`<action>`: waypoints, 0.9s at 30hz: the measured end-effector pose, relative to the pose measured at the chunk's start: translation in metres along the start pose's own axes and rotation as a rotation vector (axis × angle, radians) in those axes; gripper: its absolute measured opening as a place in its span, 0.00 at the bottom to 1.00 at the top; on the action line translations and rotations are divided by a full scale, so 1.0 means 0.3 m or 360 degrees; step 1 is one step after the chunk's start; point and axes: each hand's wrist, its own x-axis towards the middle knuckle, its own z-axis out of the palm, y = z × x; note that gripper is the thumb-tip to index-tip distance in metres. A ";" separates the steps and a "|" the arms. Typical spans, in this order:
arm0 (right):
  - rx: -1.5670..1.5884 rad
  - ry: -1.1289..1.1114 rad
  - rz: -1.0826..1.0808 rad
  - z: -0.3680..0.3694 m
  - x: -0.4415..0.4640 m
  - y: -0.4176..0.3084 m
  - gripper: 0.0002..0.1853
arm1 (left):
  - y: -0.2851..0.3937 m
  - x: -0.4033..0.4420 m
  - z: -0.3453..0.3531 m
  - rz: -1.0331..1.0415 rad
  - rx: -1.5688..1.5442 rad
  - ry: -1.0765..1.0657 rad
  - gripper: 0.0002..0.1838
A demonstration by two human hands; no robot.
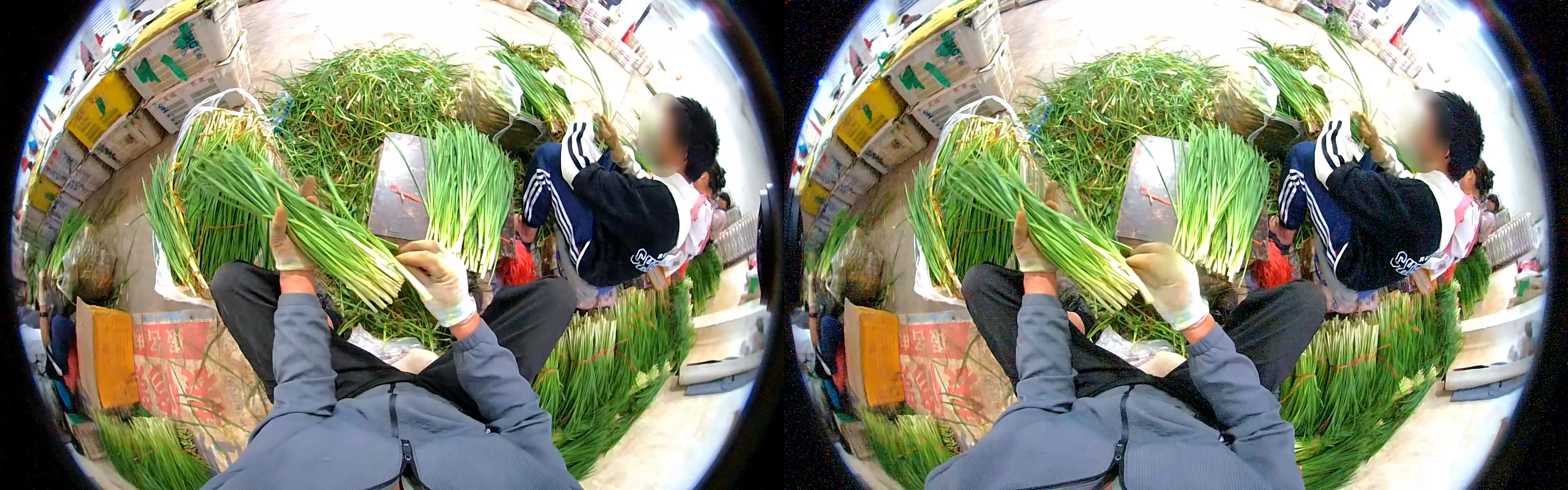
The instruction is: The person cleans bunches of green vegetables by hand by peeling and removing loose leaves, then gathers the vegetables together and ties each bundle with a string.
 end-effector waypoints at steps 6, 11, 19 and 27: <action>-0.0064 -0.0295 -0.0014 0.045 0.028 0.004 0.10 | -0.034 -0.015 0.007 -0.0095 -0.0036 -0.0011 0.40; 0.1166 0.0112 0.1074 -0.001 0.024 0.003 0.10 | -0.018 0.003 -0.078 -0.0167 -0.0084 -0.0043 0.37; 0.1520 0.0627 0.0650 -0.135 0.034 0.012 0.06 | 0.007 0.015 -0.147 -0.0121 -0.0228 0.0202 0.27; -0.0628 -0.0405 0.0088 0.045 0.030 -0.067 0.13 | -0.016 -0.004 -0.089 -0.0087 -0.0038 0.0435 0.28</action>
